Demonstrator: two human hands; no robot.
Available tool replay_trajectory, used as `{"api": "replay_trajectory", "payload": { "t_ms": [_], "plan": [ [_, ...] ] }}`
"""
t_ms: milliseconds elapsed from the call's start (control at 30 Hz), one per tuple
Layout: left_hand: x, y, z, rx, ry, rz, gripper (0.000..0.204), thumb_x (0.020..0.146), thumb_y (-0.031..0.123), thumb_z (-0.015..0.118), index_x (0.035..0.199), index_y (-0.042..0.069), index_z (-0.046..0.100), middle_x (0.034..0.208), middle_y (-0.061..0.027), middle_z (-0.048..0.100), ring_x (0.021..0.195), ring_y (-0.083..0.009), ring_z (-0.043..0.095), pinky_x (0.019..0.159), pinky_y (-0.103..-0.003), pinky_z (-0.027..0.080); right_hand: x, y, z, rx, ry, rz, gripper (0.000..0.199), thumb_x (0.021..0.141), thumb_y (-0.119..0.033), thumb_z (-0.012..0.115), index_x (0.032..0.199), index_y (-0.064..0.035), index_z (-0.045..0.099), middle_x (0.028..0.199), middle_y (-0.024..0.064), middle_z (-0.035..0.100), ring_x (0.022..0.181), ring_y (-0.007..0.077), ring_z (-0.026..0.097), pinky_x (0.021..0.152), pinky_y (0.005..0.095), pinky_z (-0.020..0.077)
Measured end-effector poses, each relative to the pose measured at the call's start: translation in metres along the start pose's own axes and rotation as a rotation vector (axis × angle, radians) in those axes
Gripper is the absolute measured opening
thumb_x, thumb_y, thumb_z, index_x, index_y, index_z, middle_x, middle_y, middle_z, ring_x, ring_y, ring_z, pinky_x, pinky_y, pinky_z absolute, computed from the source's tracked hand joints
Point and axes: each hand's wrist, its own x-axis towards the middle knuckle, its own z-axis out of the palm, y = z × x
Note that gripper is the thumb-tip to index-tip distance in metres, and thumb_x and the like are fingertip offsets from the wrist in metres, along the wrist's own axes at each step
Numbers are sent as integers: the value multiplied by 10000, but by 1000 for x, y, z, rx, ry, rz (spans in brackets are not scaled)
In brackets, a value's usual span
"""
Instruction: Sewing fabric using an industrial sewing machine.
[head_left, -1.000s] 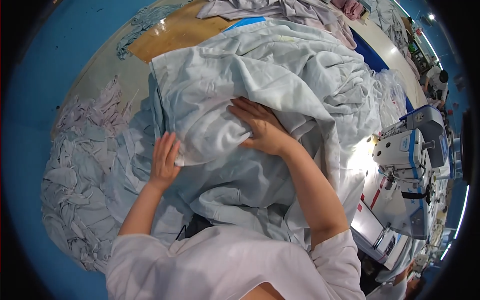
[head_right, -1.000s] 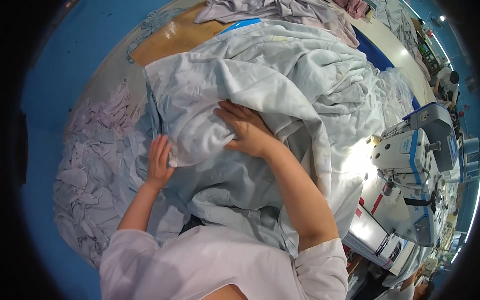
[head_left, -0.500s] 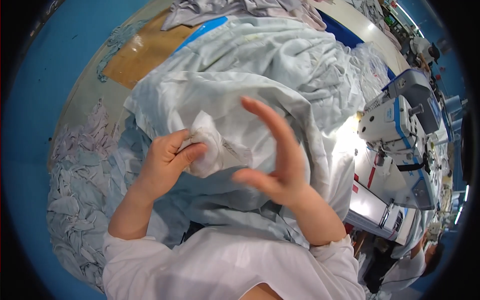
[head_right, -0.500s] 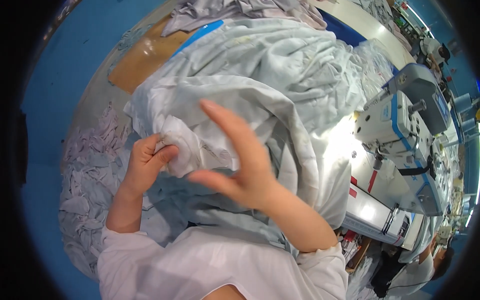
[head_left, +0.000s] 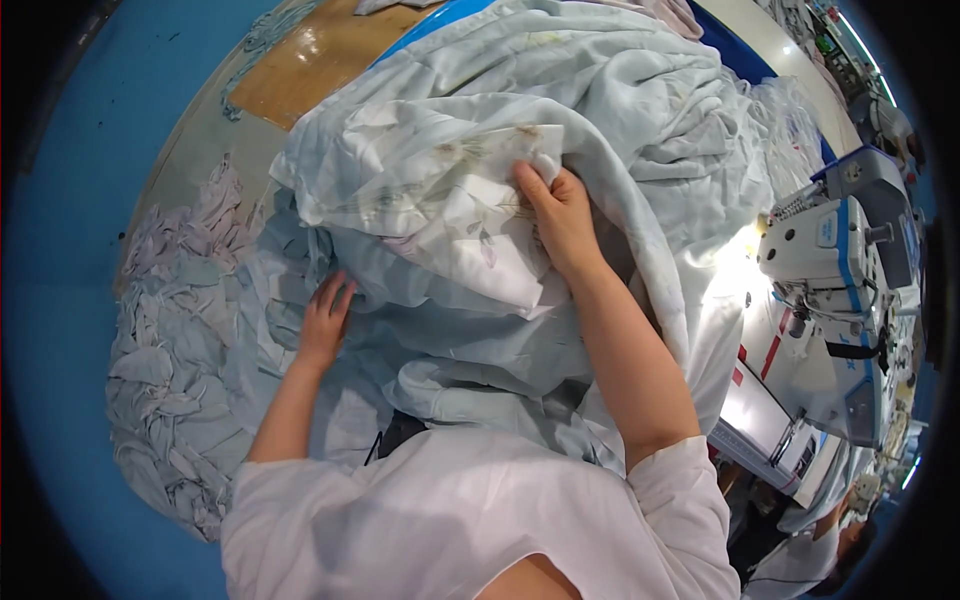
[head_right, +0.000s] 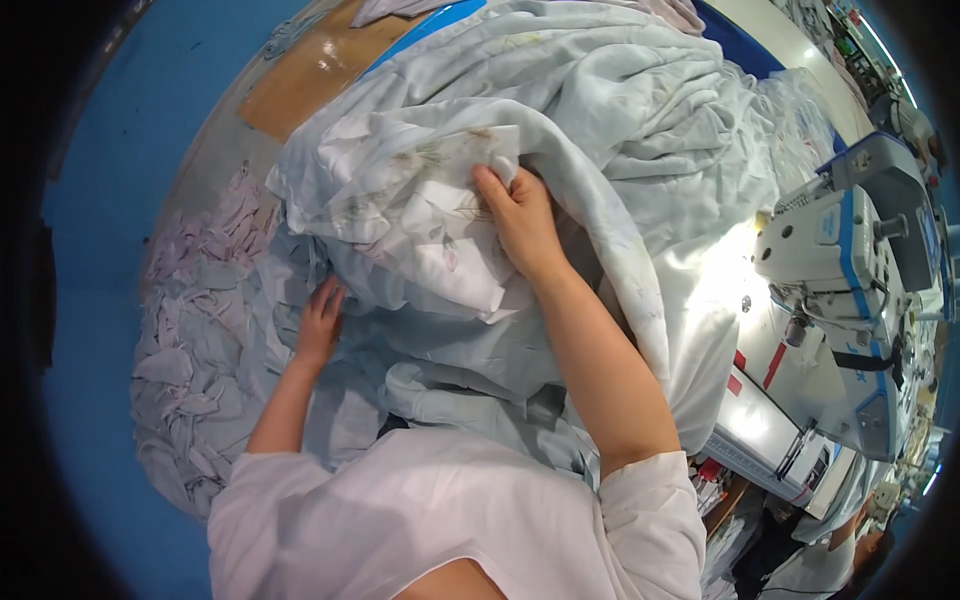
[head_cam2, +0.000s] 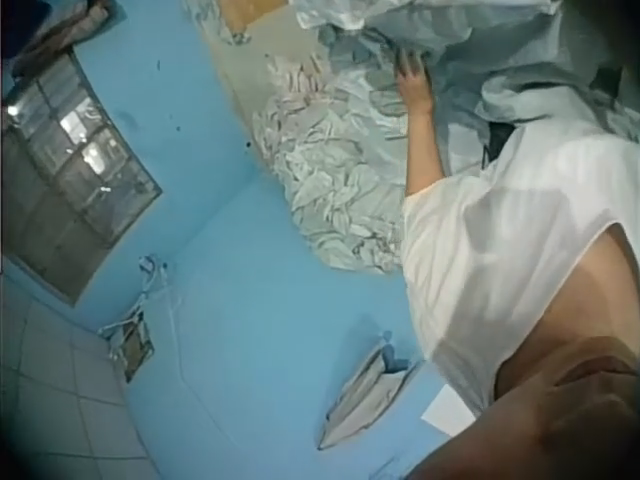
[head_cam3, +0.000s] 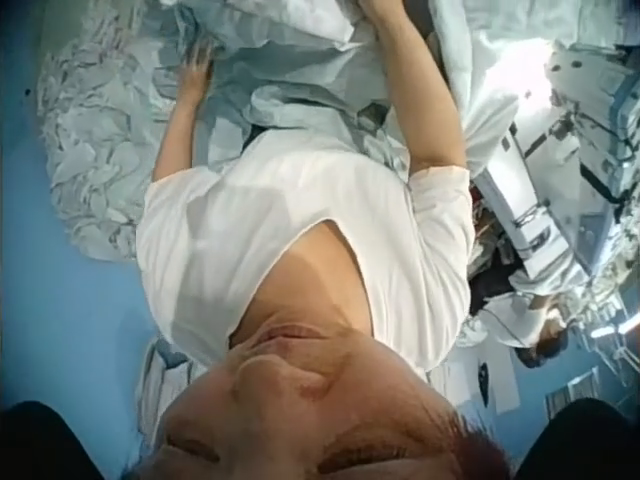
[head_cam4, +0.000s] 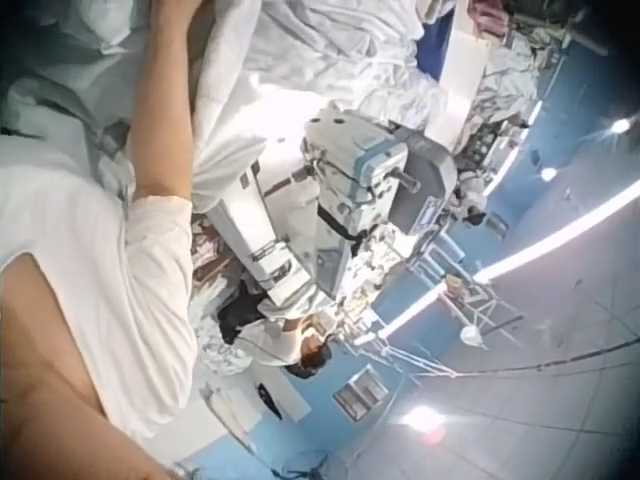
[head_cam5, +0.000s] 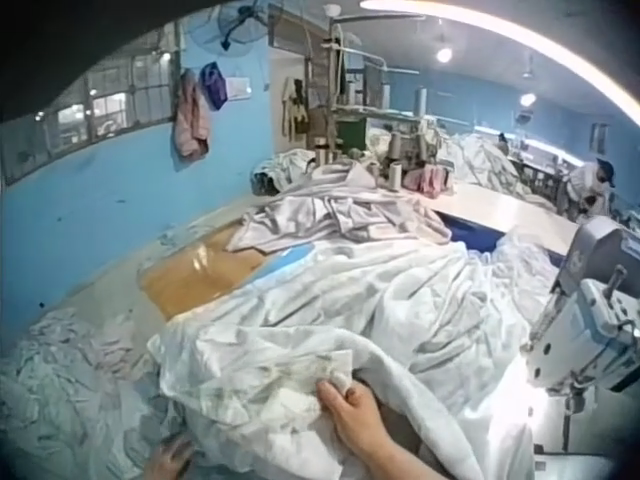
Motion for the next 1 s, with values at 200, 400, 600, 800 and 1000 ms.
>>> {"api": "replay_trajectory", "payload": {
  "t_ms": [200,400,600,800,1000],
  "plan": [
    [45,10,51,-158,231,-473,636,682,23,648,1285,30,444,1394,-163,383,1240,-392,403,1045,-444,323,-7,0,-6,-285,115,-1,203,911,-242,596,928,-43,636,790,-63,577,692,32,477,613,189,369],
    [53,-6,3,-725,283,-421,340,748,-58,495,1057,4,621,1137,-151,617,1081,-243,577,930,-313,432,-11,1,-11,-86,107,-36,173,921,-180,580,947,-23,647,871,-15,635,768,45,558,680,188,426],
    [74,26,-124,-743,136,-376,324,694,-92,526,951,41,672,946,-99,691,889,-219,664,768,-284,506,-14,-12,-4,-98,142,-19,204,923,-197,585,942,-3,646,857,-12,638,757,47,542,686,204,422],
    [157,139,-211,-466,7,103,278,634,-50,628,893,48,653,799,-68,661,726,-179,661,634,-277,504,-71,-68,58,-706,-114,-741,165,761,20,638,908,-11,569,787,157,589,677,316,589,576,318,453],
    [182,187,-163,-1120,53,-219,333,667,-66,721,964,36,610,760,-49,638,703,-129,621,650,-266,501,-88,-60,59,-90,199,-205,236,970,-229,482,975,-15,581,784,20,587,669,103,507,598,243,408]
  ]
}}
